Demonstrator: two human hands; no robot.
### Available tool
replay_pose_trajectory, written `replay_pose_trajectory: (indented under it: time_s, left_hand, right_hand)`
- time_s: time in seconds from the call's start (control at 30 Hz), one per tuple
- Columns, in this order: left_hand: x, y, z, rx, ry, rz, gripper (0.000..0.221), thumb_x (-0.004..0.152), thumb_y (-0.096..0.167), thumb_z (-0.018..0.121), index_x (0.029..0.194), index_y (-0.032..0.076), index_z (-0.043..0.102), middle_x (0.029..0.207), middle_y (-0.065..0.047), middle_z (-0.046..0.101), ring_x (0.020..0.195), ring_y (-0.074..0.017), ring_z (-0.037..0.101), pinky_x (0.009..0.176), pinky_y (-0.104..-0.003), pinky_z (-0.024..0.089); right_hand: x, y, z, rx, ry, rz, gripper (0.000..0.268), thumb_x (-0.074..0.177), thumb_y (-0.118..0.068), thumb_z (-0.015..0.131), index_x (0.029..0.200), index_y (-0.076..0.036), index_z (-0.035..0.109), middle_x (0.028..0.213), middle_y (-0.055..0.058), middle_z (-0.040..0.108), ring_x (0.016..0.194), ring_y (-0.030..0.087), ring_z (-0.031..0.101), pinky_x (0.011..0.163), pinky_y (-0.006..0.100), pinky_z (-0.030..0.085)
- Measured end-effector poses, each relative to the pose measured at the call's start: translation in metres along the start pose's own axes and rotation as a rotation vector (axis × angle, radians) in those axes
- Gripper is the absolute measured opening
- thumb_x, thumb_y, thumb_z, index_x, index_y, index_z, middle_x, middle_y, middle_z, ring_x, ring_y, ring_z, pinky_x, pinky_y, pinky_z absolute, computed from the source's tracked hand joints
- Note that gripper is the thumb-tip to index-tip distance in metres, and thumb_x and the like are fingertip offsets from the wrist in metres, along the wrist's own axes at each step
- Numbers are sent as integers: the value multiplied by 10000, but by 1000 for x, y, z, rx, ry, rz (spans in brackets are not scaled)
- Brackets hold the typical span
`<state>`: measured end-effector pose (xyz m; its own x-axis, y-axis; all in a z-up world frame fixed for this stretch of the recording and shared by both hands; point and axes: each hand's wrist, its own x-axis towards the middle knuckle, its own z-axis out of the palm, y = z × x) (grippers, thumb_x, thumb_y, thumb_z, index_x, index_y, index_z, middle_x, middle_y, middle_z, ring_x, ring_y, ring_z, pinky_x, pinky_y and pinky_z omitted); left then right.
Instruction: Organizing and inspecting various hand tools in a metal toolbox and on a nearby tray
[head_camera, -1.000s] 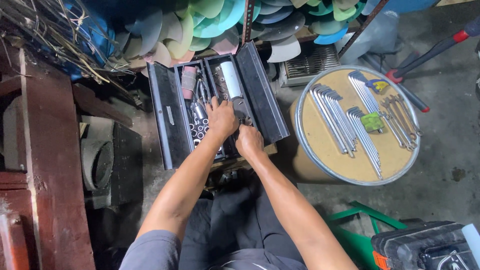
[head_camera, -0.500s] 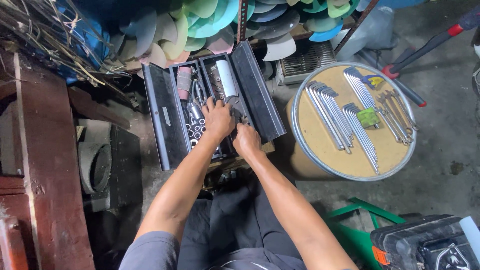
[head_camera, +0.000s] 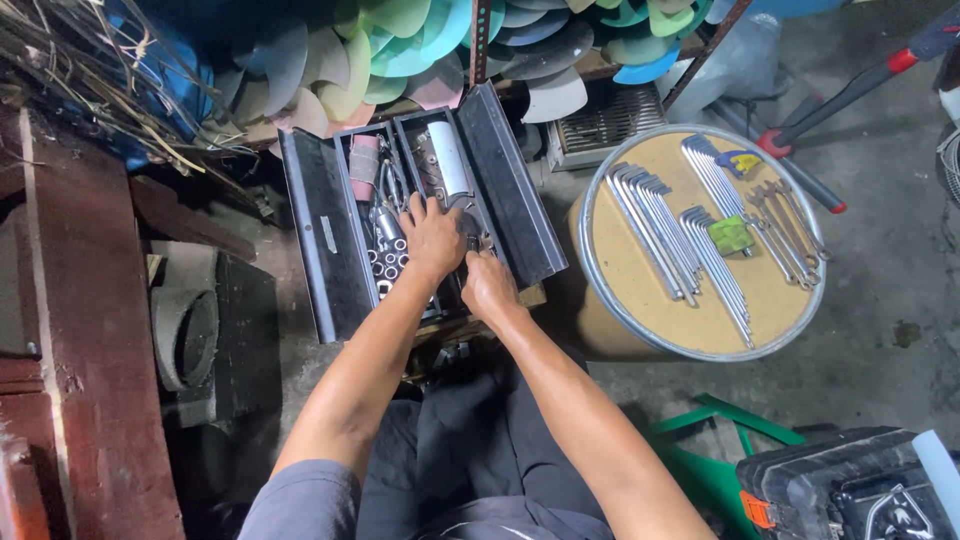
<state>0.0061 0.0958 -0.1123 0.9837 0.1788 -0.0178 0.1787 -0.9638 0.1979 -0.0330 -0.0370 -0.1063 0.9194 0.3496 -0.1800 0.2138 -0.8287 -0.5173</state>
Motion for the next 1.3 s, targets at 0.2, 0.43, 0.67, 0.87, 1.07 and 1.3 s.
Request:
replay_pose_trajectory:
  time_s: [0.2, 0.43, 0.67, 0.87, 1.07, 1.3]
  left_hand:
    - [-2, 6, -12, -1, -24, 4, 239, 878, 347, 673, 1095, 261, 723, 1294, -122, 501, 1469, -437, 201, 1063, -541, 261]
    - [-19, 20, -41, -111, 62, 35, 302, 857, 338, 708, 1138, 226, 691, 1227, -110, 545, 1438, -400, 282, 1071, -559, 302]
    - [-46, 68, -89, -382, 304, 220, 252, 868, 258, 696, 1110, 190, 680, 982, -76, 659, 928, -359, 671, 783, -496, 519]
    - [-55, 138, -91, -490, 291, 345, 206, 856, 225, 698, 1054, 171, 687, 904, -94, 664, 838, -403, 694, 720, -516, 554]
    - [-44, 212, -54, -497, 188, 433, 204, 896, 190, 628, 1088, 164, 690, 927, -102, 671, 850, -405, 696, 740, -509, 570]
    - [-32, 295, -26, -506, 43, 524, 247, 888, 212, 638, 1125, 171, 697, 1016, -118, 680, 939, -425, 703, 790, -525, 578]
  right_hand:
    - [-6, 6, -4, 27, 26, -11, 152, 862, -101, 512, 956, -58, 623, 987, 174, 640, 929, 468, 668, 759, 560, 581]
    - [-27, -6, -52, 107, 36, 2, 109, 854, -128, 562, 919, -71, 627, 992, 159, 645, 936, 425, 682, 790, 520, 592]
    - [-52, 14, -114, 207, 256, -130, 162, 849, -193, 716, 980, -103, 686, 926, 156, 672, 988, 414, 681, 826, 511, 566]
    - [-64, 71, -148, 196, 390, -129, 160, 838, -162, 728, 960, -71, 678, 921, 198, 665, 963, 461, 666, 823, 538, 549]
    - [-76, 150, -174, 137, 515, -15, 256, 826, -215, 788, 1047, -101, 726, 938, 154, 694, 968, 416, 695, 848, 514, 554]
    - [-81, 237, -210, -53, 700, 201, 397, 756, -161, 806, 1146, -137, 737, 1084, 121, 654, 1054, 408, 638, 930, 526, 526]
